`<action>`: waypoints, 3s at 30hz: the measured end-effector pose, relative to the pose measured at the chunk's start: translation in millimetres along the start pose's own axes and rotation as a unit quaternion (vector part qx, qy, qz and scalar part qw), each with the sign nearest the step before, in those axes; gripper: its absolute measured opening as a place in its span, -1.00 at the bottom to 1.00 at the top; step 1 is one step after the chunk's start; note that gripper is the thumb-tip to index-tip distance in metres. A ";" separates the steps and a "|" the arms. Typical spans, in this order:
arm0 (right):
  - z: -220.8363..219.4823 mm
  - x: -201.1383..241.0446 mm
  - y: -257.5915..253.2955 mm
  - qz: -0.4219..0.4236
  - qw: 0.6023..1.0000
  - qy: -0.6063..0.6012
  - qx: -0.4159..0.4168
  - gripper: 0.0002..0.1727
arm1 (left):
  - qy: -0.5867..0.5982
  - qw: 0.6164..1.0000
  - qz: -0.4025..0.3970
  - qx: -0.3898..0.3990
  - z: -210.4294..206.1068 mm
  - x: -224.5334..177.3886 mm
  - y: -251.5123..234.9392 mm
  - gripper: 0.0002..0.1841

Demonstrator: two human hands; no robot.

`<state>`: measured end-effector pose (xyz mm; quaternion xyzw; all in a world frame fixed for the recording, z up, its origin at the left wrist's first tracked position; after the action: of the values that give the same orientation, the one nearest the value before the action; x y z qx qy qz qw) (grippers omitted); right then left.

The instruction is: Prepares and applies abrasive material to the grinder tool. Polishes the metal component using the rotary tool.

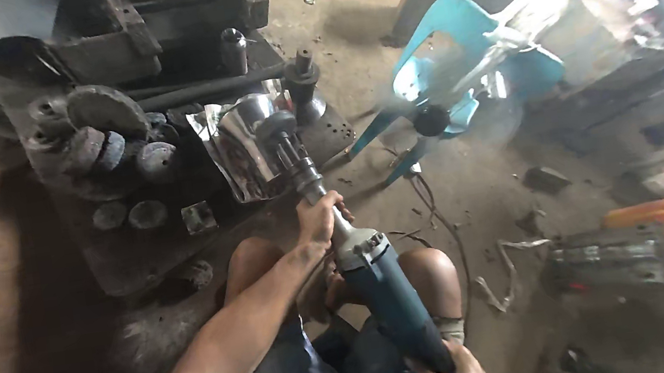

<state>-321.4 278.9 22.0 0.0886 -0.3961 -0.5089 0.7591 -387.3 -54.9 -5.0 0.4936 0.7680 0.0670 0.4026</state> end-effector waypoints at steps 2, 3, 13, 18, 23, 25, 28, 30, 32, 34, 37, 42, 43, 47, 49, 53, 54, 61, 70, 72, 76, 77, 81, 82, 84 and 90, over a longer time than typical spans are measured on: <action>-1.5 0.0 1.1 0.004 0.999 0.045 -0.003 -0.60 | 0.011 1.000 -0.023 0.011 9.0 -5.8 5.1 -0.92; -1.9 1.1 1.4 0.009 0.998 0.063 -0.004 -0.57 | 0.021 0.999 -0.032 0.014 14.7 -8.1 7.3 -0.94; -0.4 18.0 -2.4 0.030 0.993 0.110 -0.005 -0.51 | 0.059 0.997 -0.044 0.020 35.4 -14.3 7.5 -0.94; 0.1 9.9 -3.7 0.015 0.997 0.080 0.002 -0.52 | 0.053 0.998 -0.032 0.012 18.8 -13.0 5.8 -0.96; 3.1 6.5 -0.6 -0.013 1.000 0.025 0.003 -0.61 | 0.016 1.000 -0.006 0.002 1.1 -4.1 0.2 -0.92; 1.7 2.4 -0.3 -0.030 0.999 -0.013 0.013 -0.62 | -0.004 1.000 0.007 -0.005 -5.0 0.1 -2.3 -0.87; 1.6 -1.2 -2.1 -0.035 0.998 -0.043 0.016 -0.65 | -0.008 1.000 0.020 -0.004 -11.5 4.1 -5.4 -0.82; 1.9 -1.1 -2.2 -0.020 0.999 -0.047 0.011 -0.67 | -0.010 1.000 0.022 -0.008 -10.3 4.7 -5.6 -0.82; 1.4 0.5 -1.6 -0.012 0.999 -0.035 0.004 -0.67 | -0.010 1.000 0.013 -0.013 -5.9 1.3 -3.0 -0.85; 1.3 4.1 0.3 -0.003 1.000 0.005 -0.004 -0.64 | -0.003 1.000 -0.001 -0.006 1.1 -4.0 1.1 -0.89; -0.1 9.5 2.8 0.008 0.997 0.074 -0.016 -0.57 | 0.012 0.999 -0.031 0.026 14.7 -10.2 5.2 -0.93; -4.2 15.5 2.9 0.006 0.991 0.134 -0.010 -0.51 | 0.054 0.995 -0.047 0.064 35.3 -12.7 7.5 -0.90; -4.9 15.0 2.9 0.006 0.991 0.136 -0.011 -0.51 | 0.058 0.995 -0.049 0.065 36.6 -12.8 7.5 -0.89; -4.4 13.0 1.7 0.008 0.993 0.120 -0.013 -0.52 | 0.055 0.996 -0.045 0.049 32.5 -13.5 7.3 -0.92; -3.2 8.0 0.0 0.002 0.995 0.095 -0.006 -0.52 | 0.053 0.997 -0.038 0.034 23.9 -13.4 8.0 -0.96; -0.7 -1.5 -1.7 -0.026 0.999 0.038 0.009 -0.54 | -0.003 1.000 -0.020 0.020 3.9 -10.7 7.6 -0.92; -0.2 -3.2 -1.3 -0.032 0.999 0.021 0.012 -0.55 | -0.013 1.000 -0.009 0.017 -0.4 -7.0 6.0 -0.90; 2.5 -4.8 -1.6 -0.025 0.999 -0.038 0.006 -0.63 | -0.040 0.999 0.020 -0.004 -7.7 7.7 -4.5 -0.80; -1.2 9.4 4.0 0.010 0.994 0.105 -0.027 -0.53 | 0.018 0.998 -0.045 0.046 21.8 -10.6 7.8 -0.92; -1.6 11.4 4.4 0.010 0.993 0.115 -0.030 -0.53 | 0.032 0.996 -0.050 0.059 27.7 -10.5 7.5 -0.91; -3.3 8.8 4.6 0.009 0.992 0.119 -0.030 -0.52 | 0.037 0.996 -0.051 0.066 27.5 -10.7 7.8 -0.89; -3.0 8.7 4.7 0.008 0.993 0.115 -0.029 -0.52 | 0.034 0.996 -0.051 0.062 25.4 -11.5 9.0 -0.89; -1.7 1.3 5.0 -0.009 0.997 0.076 -0.016 -0.53 | 0.013 0.999 -0.032 0.042 11.9 -7.8 10.8 -0.96; -1.6 -2.2 4.7 -0.015 0.998 0.064 -0.013 -0.54 | 0.007 0.999 -0.028 0.034 7.8 -5.8 10.3 -0.96; -1.1 -8.3 4.6 -0.032 0.999 0.038 -0.006 -0.55 | -0.003 1.000 -0.016 0.020 0.3 0.5 7.9 -0.92; 0.8 -15.1 2.7 -0.050 0.998 -0.030 0.008 -0.60 | -0.044 0.999 0.029 -0.001 -8.6 18.1 -2.7 -0.81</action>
<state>-322.6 293.1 16.3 0.0993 -0.4180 -0.5450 0.7200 -398.5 -39.0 -10.5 0.5180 0.7347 0.0578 0.4343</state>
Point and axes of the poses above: each hand's wrist, its own y-axis away from the middle knuckle, its own z-axis out of the back of the hand, x = y × z, the point moved 10 cm from there along -y, towards the middle knuckle, and after that the axes turned 13 degrees about y, right-handed, at the moved point
